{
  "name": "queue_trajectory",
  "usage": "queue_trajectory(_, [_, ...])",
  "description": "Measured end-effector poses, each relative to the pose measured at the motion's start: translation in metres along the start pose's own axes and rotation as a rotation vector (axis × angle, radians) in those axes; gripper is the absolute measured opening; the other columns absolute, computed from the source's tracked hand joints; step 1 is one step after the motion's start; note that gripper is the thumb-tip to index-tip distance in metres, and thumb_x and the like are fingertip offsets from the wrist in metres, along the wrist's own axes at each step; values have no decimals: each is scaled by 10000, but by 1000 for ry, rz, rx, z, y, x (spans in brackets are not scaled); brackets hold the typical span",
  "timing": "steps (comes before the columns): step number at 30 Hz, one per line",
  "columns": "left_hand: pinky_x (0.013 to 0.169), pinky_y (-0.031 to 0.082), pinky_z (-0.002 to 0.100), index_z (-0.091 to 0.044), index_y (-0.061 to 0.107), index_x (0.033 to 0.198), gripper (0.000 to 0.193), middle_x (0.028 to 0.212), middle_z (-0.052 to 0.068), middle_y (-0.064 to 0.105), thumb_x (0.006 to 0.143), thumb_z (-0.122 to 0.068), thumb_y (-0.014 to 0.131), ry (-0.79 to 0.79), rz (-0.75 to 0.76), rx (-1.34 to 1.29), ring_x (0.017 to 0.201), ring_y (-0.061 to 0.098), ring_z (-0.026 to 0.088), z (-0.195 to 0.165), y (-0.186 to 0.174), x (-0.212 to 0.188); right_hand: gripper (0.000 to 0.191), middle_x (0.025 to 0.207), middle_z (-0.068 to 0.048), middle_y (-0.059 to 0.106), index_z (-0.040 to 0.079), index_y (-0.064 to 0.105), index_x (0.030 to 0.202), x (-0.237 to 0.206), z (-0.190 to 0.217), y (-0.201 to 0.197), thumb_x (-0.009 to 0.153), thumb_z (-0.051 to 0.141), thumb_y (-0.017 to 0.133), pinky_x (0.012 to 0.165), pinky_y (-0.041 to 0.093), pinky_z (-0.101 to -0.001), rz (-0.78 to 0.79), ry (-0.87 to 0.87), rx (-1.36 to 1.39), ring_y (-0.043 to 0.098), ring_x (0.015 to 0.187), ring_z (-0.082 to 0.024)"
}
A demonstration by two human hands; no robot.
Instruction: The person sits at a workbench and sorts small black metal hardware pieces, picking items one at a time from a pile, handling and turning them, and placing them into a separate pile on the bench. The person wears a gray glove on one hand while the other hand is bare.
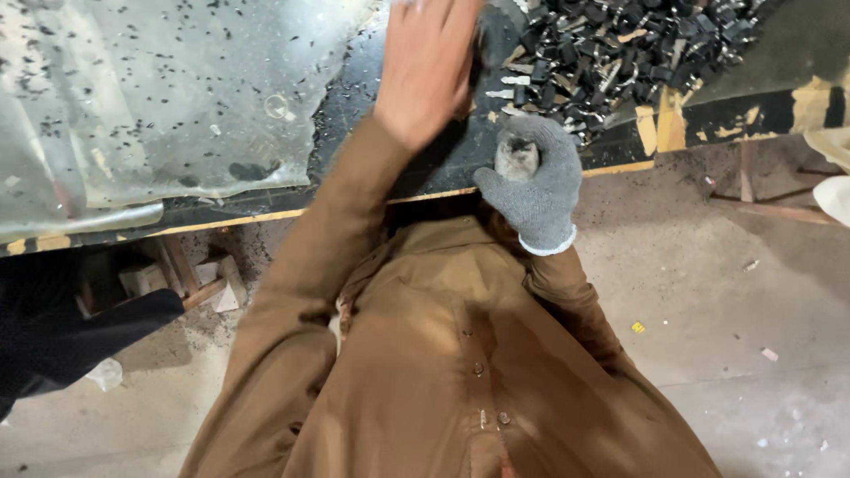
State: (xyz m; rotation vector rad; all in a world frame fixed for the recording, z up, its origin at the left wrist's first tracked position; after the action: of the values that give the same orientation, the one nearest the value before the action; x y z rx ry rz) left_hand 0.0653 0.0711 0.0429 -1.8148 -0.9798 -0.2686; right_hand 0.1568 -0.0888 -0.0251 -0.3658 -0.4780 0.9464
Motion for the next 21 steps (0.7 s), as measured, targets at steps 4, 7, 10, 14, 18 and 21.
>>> queue_trajectory(4, [900, 538, 422, -60, 655, 1175, 240, 1062, 98, 635, 949, -3, 595, -274, 241, -624, 1015, 640, 297, -34, -22, -59, 504, 1240, -129, 693, 50, 609, 1185, 10, 25, 12, 765, 101, 882, 1001, 555, -342, 137, -80, 258, 687, 1101, -234])
queue_trajectory(7, [918, 508, 435, -50, 660, 1181, 289, 1117, 132, 610, 894, -27, 646, -116, 178, -498, 1046, 593, 314, -51, -37, -75, 464, 1081, -126, 697, 62, 640, 1162, 22, 38, 20, 760, 108, 865, 885, 563, -369, 228, -86, 85, 690, 970, -261])
queue_trajectory(10, [870, 455, 439, -58, 669, 1152, 317, 1084, 112, 625, 837, -27, 691, -69, 178, -108, 999, 575, 316, -26, -17, -80, 451, 1020, -145, 675, 41, 609, 1209, 33, 56, 22, 833, 113, 848, 800, 518, -424, 171, -154, -263, 648, 908, -318])
queue_trajectory(14, [845, 408, 423, -51, 678, 1210, 331, 990, 76, 595, 884, -22, 719, -169, 93, 31, 948, 568, 283, 8, -1, -96, 584, 1072, -199, 617, -38, 526, 1394, 30, 73, 37, 889, 120, 773, 843, 452, -504, 238, -199, -381, 585, 978, -408])
queue_trajectory(18, [854, 377, 418, -96, 682, 1091, 203, 936, 57, 586, 903, -87, 756, -318, -32, -35, 920, 563, 270, 17, -5, -119, 370, 1030, -146, 638, 54, 599, 1260, 23, 72, 45, 919, 103, 733, 881, 450, -503, 304, -182, -348, 611, 997, -381])
queue_trajectory(21, [883, 364, 417, -102, 695, 1074, 230, 913, 54, 573, 864, -7, 701, -333, -38, -77, 922, 567, 262, 18, -5, -125, 377, 1114, -151, 655, 56, 596, 1261, 24, 79, 48, 906, 105, 713, 913, 457, -485, 259, -288, -344, 606, 1040, -381])
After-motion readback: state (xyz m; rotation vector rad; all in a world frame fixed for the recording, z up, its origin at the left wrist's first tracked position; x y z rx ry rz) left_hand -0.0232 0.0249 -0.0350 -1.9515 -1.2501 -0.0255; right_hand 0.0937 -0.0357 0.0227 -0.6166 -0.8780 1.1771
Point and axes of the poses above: each hand's wrist, its own x-axis towards the middle knuckle, its own y-axis out of the palm, z = x × y, the point moved 10 cm from there along x, towards the middle knuckle
